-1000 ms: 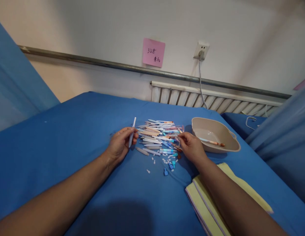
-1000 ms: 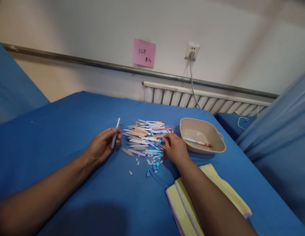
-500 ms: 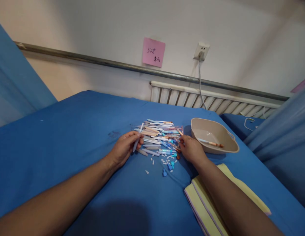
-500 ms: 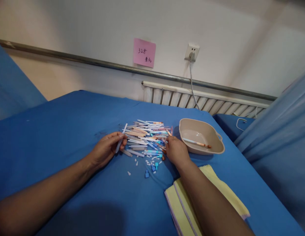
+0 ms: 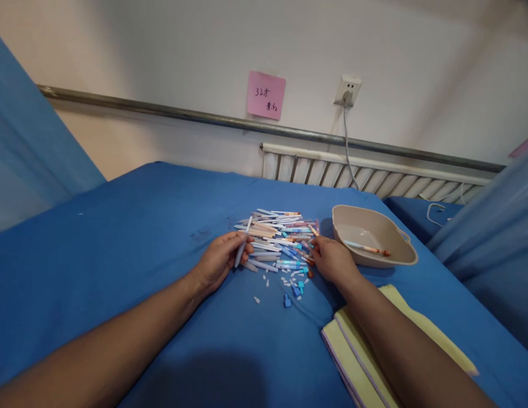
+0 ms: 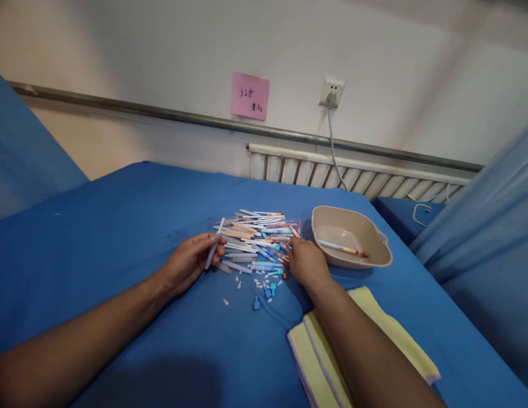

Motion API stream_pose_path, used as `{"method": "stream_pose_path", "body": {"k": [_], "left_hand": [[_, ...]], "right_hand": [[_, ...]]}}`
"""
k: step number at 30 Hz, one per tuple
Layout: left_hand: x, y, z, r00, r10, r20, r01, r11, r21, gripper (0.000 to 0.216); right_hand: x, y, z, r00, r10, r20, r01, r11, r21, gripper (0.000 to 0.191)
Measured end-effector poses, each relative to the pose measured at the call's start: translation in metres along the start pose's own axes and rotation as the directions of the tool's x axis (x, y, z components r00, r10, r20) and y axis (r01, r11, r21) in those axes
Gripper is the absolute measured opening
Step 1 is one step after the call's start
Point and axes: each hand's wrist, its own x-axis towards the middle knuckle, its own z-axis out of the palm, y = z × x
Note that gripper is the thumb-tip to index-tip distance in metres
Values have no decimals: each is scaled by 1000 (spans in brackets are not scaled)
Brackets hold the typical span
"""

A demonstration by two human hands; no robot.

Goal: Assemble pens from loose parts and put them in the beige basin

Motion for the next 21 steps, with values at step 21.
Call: {"method": "stream_pose_path", "body": {"k": [21], "left_hand": [[0, 2, 2, 1000, -13, -12, 13, 1000, -13, 21]], "right_hand": [[2, -1, -2, 996, -92, -6, 92, 991, 100, 18]]}}
